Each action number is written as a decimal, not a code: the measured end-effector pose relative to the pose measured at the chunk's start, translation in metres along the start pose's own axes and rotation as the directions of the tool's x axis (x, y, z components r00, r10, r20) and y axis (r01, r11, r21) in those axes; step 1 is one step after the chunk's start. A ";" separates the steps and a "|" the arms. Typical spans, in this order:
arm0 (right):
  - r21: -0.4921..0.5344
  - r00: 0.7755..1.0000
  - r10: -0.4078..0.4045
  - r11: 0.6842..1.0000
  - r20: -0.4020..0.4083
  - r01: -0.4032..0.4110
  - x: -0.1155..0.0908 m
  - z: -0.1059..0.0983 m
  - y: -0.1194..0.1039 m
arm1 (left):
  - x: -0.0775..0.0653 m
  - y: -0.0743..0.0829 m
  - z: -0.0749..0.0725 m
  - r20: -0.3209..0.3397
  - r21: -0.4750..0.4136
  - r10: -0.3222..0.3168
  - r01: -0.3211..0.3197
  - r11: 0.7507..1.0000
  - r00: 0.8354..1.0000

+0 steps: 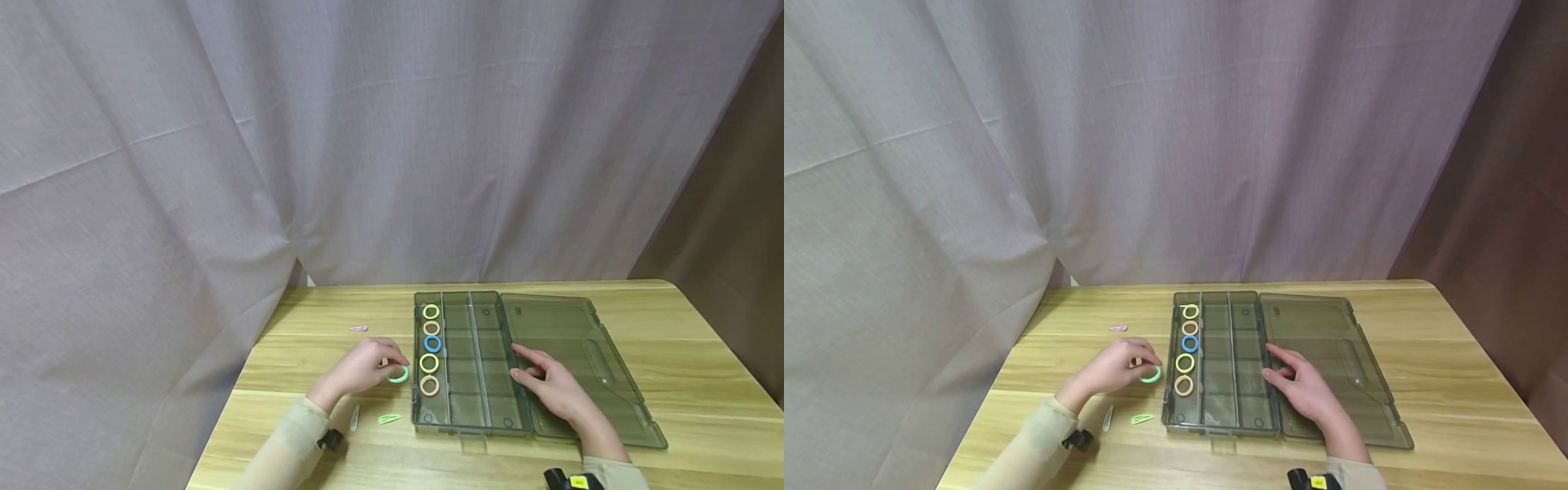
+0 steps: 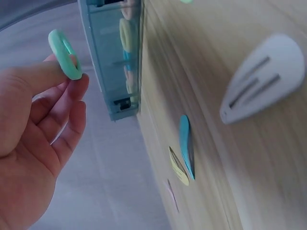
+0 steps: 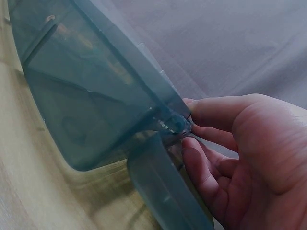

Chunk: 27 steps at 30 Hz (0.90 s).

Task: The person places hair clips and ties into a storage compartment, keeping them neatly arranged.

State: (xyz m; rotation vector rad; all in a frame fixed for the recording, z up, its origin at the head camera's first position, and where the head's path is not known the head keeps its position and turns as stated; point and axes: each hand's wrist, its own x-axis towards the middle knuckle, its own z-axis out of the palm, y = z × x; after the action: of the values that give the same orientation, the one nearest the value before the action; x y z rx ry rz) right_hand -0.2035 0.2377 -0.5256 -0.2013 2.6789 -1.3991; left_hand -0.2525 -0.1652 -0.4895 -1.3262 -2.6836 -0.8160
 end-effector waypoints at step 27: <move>-0.001 1.000 0.027 1.000 0.005 -0.027 0.000 0.001 -0.001 | 0.024 0.033 0.019 0.066 -0.040 0.157 -0.154 0.987 0.985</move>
State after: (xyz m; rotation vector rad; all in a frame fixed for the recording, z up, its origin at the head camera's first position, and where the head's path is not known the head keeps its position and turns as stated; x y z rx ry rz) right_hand -0.2031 0.2367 -0.5252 -0.1676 2.6683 -1.3880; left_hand -0.2395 -0.1226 -0.4854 -1.5766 -2.5854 -0.8178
